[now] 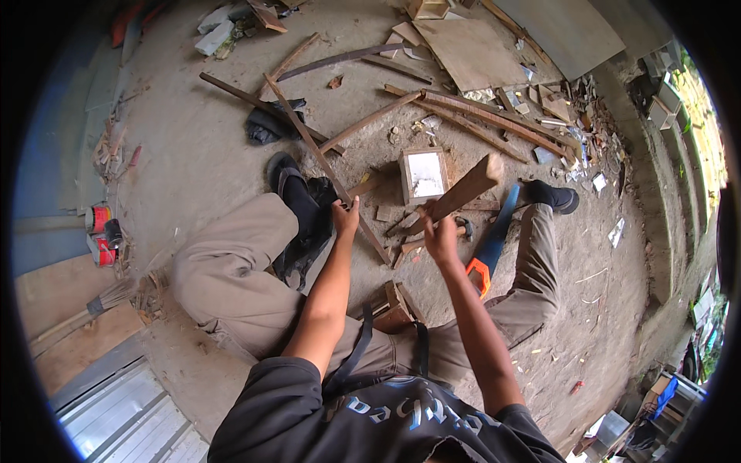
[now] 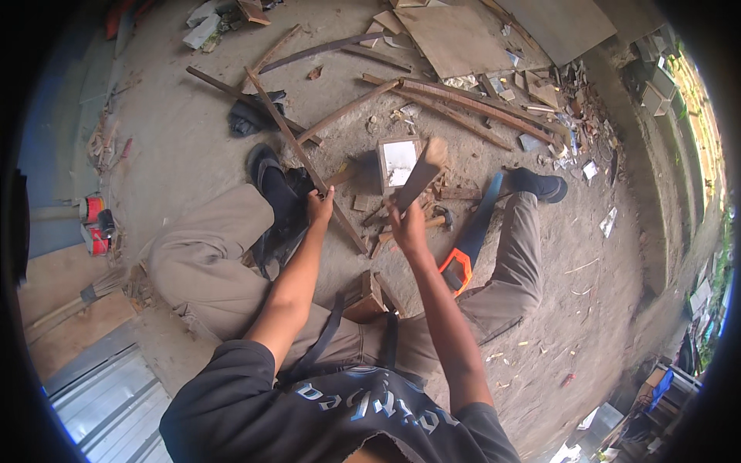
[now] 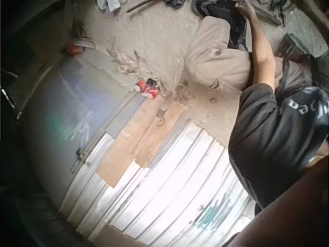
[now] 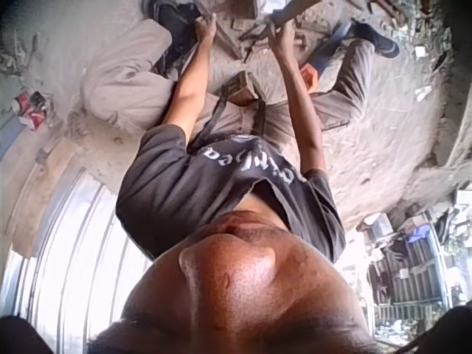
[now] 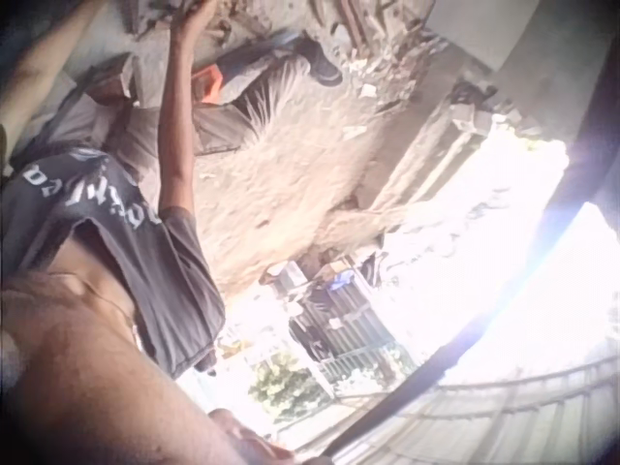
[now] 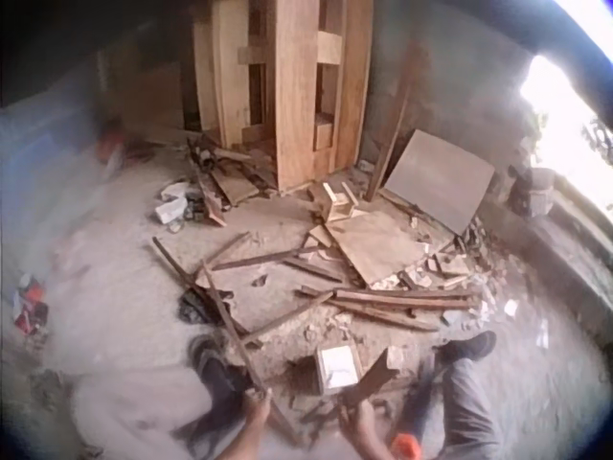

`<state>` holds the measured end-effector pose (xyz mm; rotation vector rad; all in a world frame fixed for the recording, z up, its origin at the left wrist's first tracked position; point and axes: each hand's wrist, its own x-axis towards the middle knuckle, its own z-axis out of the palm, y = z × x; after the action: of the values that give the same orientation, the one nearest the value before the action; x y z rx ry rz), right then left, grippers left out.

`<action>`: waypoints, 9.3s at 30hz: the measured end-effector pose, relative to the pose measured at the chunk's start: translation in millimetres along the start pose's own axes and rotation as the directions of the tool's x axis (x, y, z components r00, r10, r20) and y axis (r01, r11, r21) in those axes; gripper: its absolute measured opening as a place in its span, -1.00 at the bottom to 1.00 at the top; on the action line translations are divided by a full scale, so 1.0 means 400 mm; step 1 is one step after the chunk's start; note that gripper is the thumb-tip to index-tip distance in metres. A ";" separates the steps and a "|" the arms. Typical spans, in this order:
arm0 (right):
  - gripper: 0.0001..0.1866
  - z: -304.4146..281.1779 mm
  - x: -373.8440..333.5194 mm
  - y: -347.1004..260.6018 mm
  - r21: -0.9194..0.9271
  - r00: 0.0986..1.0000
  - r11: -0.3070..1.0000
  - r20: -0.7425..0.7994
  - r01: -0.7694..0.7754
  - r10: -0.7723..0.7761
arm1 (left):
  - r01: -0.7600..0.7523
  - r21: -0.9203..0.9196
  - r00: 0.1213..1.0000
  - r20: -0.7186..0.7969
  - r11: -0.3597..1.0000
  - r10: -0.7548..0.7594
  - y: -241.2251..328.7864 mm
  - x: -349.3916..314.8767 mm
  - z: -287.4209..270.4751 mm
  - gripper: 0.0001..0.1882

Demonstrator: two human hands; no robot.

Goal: The person sits on the ground and uses a hand saw to cut a small wooden block, then uses a hammer to split a longer wooden stick. The person handles multiple wood pieces and tools on a cluttered floor.

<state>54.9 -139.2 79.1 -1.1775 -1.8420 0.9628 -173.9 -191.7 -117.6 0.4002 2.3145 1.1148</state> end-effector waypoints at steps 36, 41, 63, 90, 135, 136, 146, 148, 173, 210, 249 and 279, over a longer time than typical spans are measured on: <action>-0.57 -0.042 -0.003 -0.310 -0.166 0.995 0.982 -0.026 0.086 -0.092 | -0.084 -0.922 0.912 0.081 0.377 0.402 0.661 -0.186 -0.143 -0.54; -0.61 -0.054 -0.002 -0.312 -0.124 0.996 0.988 0.007 0.088 -0.087 | -0.358 -0.801 0.861 -0.086 0.479 0.501 0.710 -0.232 -0.181 -0.57; -0.65 -0.081 -0.018 -0.327 -0.150 0.972 0.963 -0.042 0.223 -0.232 | -0.148 -0.896 0.794 0.145 0.419 0.591 0.783 -0.337 -0.238 -0.52; -0.43 -0.129 0.067 -0.409 -0.040 0.985 0.987 0.081 0.158 -0.154 | -0.152 -0.836 0.792 0.216 0.528 0.571 0.867 -0.387 -0.274 -0.88; -0.08 -0.171 0.032 -0.244 0.635 0.704 0.376 0.706 -0.675 0.071 | 0.712 -0.684 0.585 0.704 0.162 0.402 0.626 0.017 -0.277 -0.83; -0.11 -0.169 0.031 -0.254 0.626 0.707 0.409 0.704 -0.663 0.068 | 0.694 -0.699 0.599 0.694 0.172 0.400 0.627 0.023 -0.280 -0.82; -0.36 -0.140 -0.016 -0.380 0.620 0.801 0.597 0.596 -0.510 0.065 | 0.660 -0.724 0.626 0.677 0.201 0.387 0.640 0.021 -0.288 -0.80; -0.36 -0.144 -0.019 -0.399 0.619 0.806 0.614 0.590 -0.489 0.047 | 0.654 -0.727 0.626 0.675 0.209 0.391 0.633 0.043 -0.290 -0.82; -0.69 -0.212 -0.134 -0.446 0.873 0.951 0.466 0.006 0.145 -0.308 | 0.567 -0.775 0.682 0.632 0.279 0.368 0.657 0.044 -0.265 -0.84; -0.19 -0.103 -0.020 -0.283 -0.432 0.939 0.896 0.258 -0.099 0.228 | -0.090 -0.816 0.965 0.071 0.571 0.254 0.710 -0.235 -0.211 -0.78; 0.12 -0.210 -0.021 -0.255 -0.363 0.981 0.911 0.085 0.195 -0.176 | 0.266 -0.888 0.950 0.308 0.375 0.058 0.763 -0.265 -0.290 -0.72; -0.59 -0.118 0.005 -0.328 -0.419 0.943 0.898 -0.223 0.135 -0.246 | 0.154 -0.949 0.985 0.169 0.276 0.031 0.769 -0.228 -0.360 -0.82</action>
<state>45.3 -167.0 215.6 -1.2607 -1.9334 0.2959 -173.4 -136.5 229.8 -0.1125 1.0683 2.0943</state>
